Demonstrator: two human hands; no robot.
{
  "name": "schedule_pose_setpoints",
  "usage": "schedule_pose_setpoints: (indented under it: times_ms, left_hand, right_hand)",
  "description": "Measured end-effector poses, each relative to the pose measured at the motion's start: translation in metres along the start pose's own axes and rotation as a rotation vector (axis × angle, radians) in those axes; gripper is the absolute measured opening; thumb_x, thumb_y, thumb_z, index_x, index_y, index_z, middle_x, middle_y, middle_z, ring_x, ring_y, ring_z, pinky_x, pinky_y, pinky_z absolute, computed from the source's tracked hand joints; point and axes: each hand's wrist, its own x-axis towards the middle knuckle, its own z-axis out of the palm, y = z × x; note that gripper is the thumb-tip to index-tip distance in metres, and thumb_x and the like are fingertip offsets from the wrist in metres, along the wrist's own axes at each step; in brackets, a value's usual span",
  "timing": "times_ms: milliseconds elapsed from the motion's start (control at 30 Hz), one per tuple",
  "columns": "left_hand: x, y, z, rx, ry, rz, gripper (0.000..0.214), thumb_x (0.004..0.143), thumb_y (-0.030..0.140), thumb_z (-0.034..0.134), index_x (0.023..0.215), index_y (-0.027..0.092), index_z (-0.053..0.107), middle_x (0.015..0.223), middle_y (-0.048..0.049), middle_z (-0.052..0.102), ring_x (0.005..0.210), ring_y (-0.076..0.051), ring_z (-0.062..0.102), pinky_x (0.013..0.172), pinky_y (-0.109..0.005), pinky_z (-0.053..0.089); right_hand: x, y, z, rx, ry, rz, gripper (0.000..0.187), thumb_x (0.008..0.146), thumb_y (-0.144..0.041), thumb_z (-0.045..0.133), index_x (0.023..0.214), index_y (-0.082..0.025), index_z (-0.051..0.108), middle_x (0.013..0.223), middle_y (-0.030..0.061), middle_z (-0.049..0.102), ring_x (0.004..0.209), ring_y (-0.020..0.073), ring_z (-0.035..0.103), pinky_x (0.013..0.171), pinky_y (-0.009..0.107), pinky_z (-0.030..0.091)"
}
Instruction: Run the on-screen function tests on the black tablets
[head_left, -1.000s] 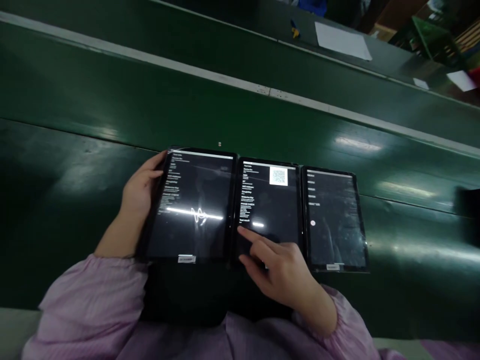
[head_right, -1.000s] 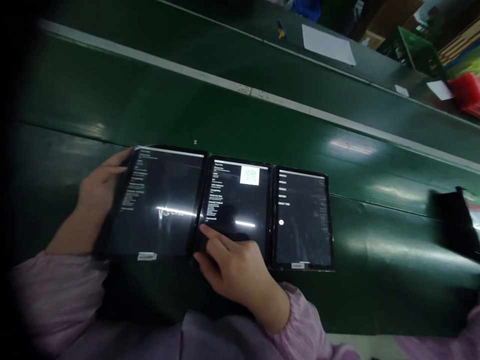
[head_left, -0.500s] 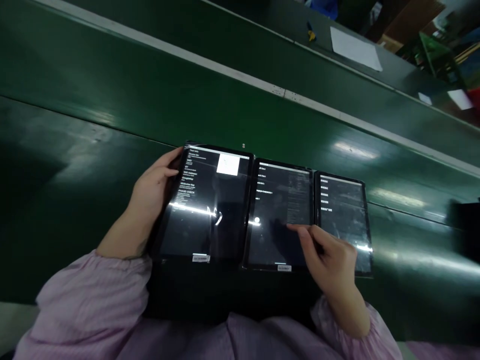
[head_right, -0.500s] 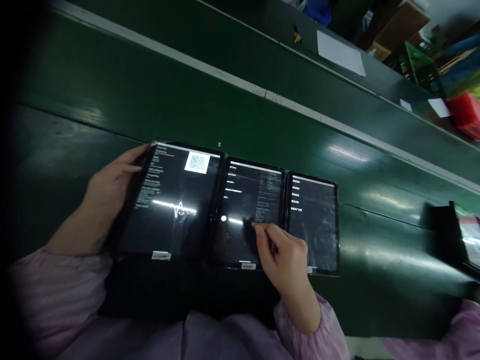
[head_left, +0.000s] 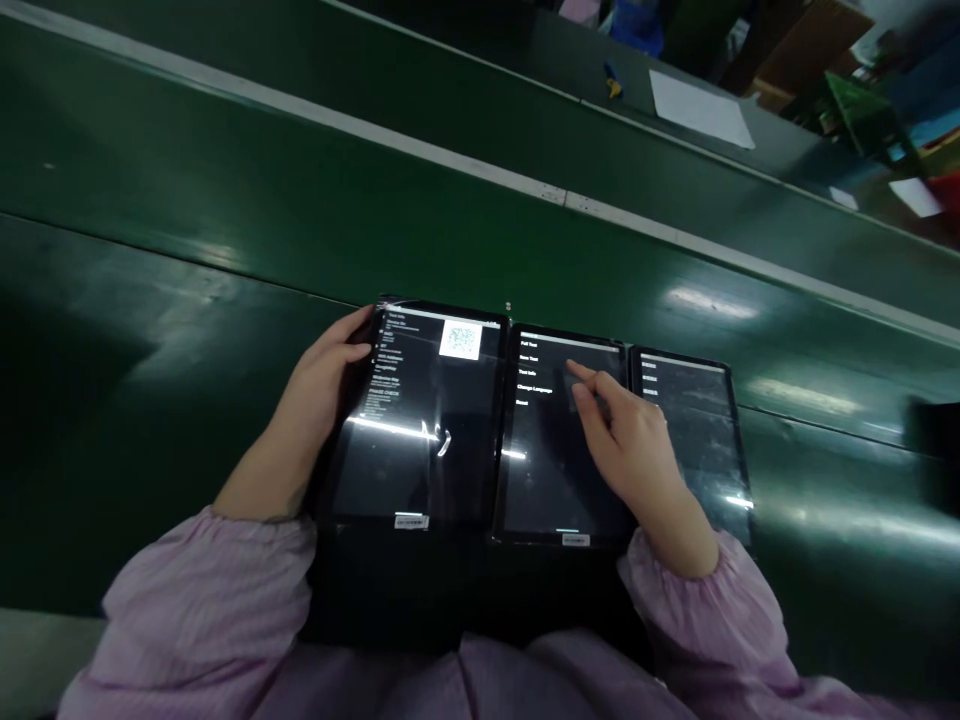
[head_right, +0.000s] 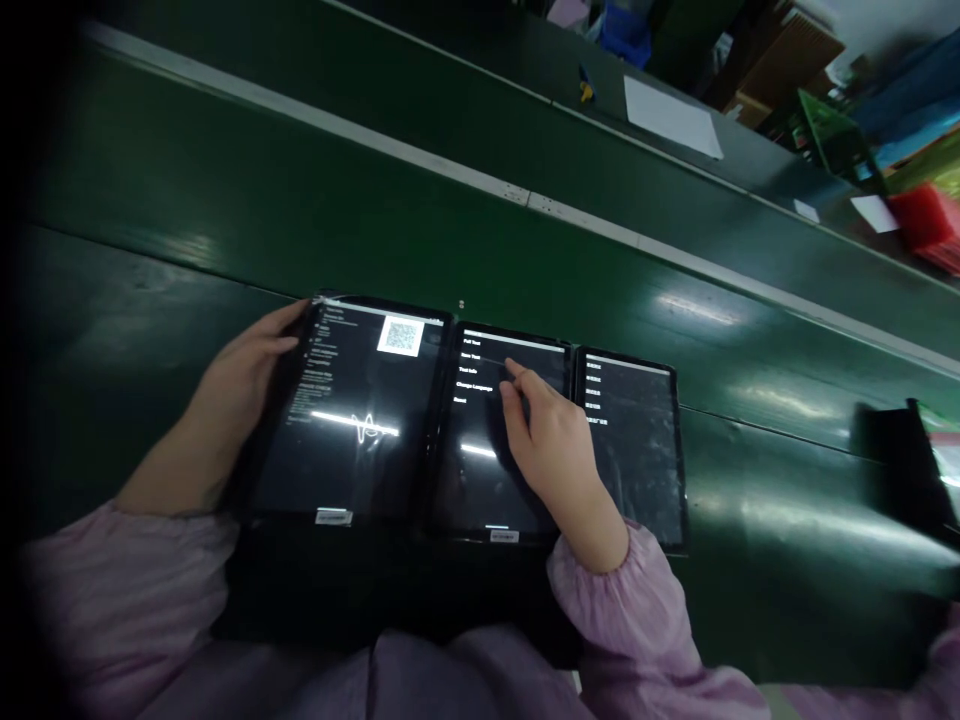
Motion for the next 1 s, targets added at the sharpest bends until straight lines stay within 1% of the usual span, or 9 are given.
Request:
schedule_pose_setpoints:
  times_ms: [100,200,267,367,533,633,833,900,1000]
  left_hand:
    - [0.000,0.003,0.007,-0.004,0.041,0.011,0.053,0.056,0.030,0.081,0.108,0.020,0.082,0.128,-0.0096,0.081,0.147,-0.040,0.056,0.127,-0.054,0.044]
    - [-0.001,0.006,0.012,0.030,0.061,0.021,0.051,0.058,0.026,0.078,0.108,0.021,0.082,0.134,-0.0080,0.079,0.147,-0.039,0.056,0.129,-0.054,0.040]
    - [-0.001,0.008,0.013,0.053,0.061,0.025,0.051,0.058,0.025,0.077,0.109,0.021,0.082,0.136,-0.0077,0.078,0.148,-0.039,0.055,0.130,-0.053,0.040]
    - [-0.001,0.010,0.014,0.084,0.067,0.027,0.051,0.059,0.025,0.075,0.110,0.021,0.082,0.135,-0.0081,0.078,0.150,-0.039,0.053,0.129,-0.052,0.042]
    - [0.004,0.010,0.019,0.177,0.122,0.005,0.048,0.068,0.029,0.078,0.115,0.022,0.081,0.136,-0.0078,0.078,0.146,-0.039,0.058,0.129,-0.054,0.042]
    - [0.006,0.012,0.028,0.218,0.158,-0.030,0.049,0.068,0.025,0.080,0.117,0.021,0.081,0.133,-0.0080,0.079,0.139,-0.037,0.064,0.131,-0.056,0.037]
    - [-0.008,0.023,0.045,0.263,0.265,-0.060,0.048,0.070,0.017,0.072,0.117,0.018,0.080,0.117,-0.0041,0.084,0.132,-0.034,0.068,0.129,-0.062,0.036]
    - [-0.011,0.023,0.046,0.269,0.246,-0.024,0.049,0.071,0.017,0.069,0.119,0.016,0.080,0.120,-0.0046,0.083,0.136,-0.033,0.065,0.129,-0.060,0.037]
    - [-0.011,0.018,0.043,0.247,0.193,0.015,0.051,0.073,0.018,0.068,0.123,0.015,0.078,0.128,-0.0044,0.081,0.140,-0.033,0.062,0.130,-0.058,0.035]
  right_hand:
    - [0.005,0.003,0.001,-0.011,-0.002,-0.017,0.033,0.107,-0.035,0.045,0.096,-0.020,0.073,0.121,0.0127,0.083,0.052,0.0126,0.061,0.057,0.030,0.049]
    - [0.001,0.005,-0.006,-0.018,0.032,0.004,0.040,0.107,-0.037,0.044,0.113,-0.017,0.078,0.085,0.0060,0.082,0.042,0.0106,0.049,0.050,0.027,0.040]
    - [-0.005,0.007,-0.014,-0.031,0.074,0.039,0.045,0.106,-0.038,0.044,0.121,-0.015,0.079,0.061,-0.0013,0.068,0.038,0.0098,0.040,0.046,0.026,0.033]
    - [-0.016,0.013,-0.025,-0.042,0.121,0.096,0.047,0.105,-0.040,0.045,0.122,-0.015,0.081,0.047,-0.0066,0.049,0.036,0.0099,0.033,0.044,0.027,0.027]
    - [-0.035,0.028,-0.040,-0.057,0.203,0.179,0.044,0.103,-0.046,0.050,0.103,-0.020,0.085,0.044,-0.0069,0.039,0.037,0.0108,0.033,0.043,0.027,0.026]
    - [-0.043,0.040,-0.048,-0.091,0.269,0.249,0.046,0.103,-0.051,0.051,0.094,-0.020,0.085,0.045,-0.0070,0.035,0.039,0.0101,0.033,0.044,0.027,0.025]
    - [-0.049,0.066,-0.059,-0.135,0.307,0.318,0.062,0.105,-0.062,0.042,0.094,-0.017,0.083,0.050,-0.0061,0.040,0.043,0.0102,0.031,0.049,0.026,0.027]
    - [-0.047,0.072,-0.059,-0.121,0.277,0.321,0.063,0.104,-0.063,0.042,0.090,-0.017,0.082,0.054,-0.0037,0.050,0.045,0.0100,0.032,0.051,0.027,0.030]
    - [-0.043,0.079,-0.056,-0.094,0.246,0.303,0.059,0.105,-0.060,0.043,0.097,-0.017,0.082,0.062,-0.0009,0.062,0.047,0.0098,0.033,0.052,0.027,0.030]
